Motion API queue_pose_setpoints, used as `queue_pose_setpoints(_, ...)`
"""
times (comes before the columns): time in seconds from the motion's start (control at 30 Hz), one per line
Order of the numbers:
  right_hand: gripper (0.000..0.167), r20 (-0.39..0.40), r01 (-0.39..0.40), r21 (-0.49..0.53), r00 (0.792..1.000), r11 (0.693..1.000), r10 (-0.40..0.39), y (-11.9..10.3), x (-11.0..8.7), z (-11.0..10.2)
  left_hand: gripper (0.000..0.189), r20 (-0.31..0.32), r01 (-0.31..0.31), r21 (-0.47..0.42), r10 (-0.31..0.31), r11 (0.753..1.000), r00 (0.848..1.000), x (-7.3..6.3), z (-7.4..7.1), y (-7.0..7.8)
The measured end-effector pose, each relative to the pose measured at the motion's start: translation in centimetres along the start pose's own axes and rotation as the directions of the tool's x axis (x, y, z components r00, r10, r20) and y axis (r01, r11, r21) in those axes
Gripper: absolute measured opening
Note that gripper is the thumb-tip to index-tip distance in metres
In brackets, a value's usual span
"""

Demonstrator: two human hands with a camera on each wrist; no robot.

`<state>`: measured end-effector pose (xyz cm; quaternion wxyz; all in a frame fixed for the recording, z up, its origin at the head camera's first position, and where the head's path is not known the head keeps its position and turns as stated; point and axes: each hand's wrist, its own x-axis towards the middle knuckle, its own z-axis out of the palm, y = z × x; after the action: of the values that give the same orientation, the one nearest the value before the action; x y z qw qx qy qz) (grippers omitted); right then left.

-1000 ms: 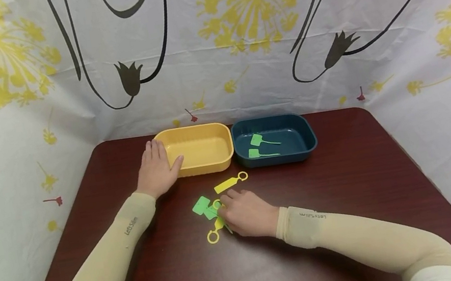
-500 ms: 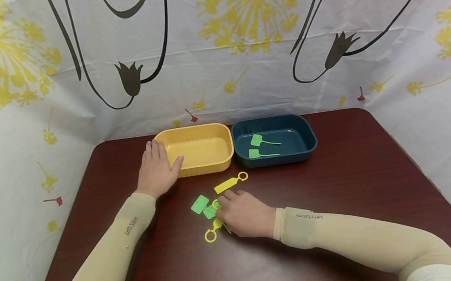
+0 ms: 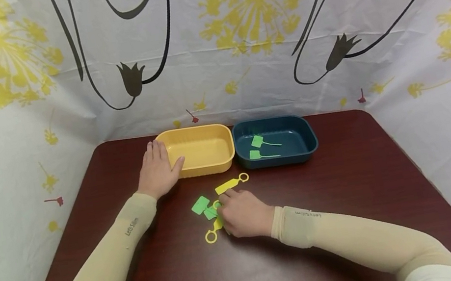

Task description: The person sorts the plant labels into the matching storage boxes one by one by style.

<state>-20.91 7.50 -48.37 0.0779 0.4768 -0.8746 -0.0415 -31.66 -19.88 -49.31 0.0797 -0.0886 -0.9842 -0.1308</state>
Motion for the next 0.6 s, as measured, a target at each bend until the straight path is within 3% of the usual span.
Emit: queue_pose_setpoints(0.6, 0.016, -0.022, -0.086, 0.006, 0.996, 0.996, 0.086, -0.66, 0.46, 0.52, 0.097, -0.002, -0.001, -0.005, 0.001, 1.000, 1.000, -0.21, -0.18, 0.16)
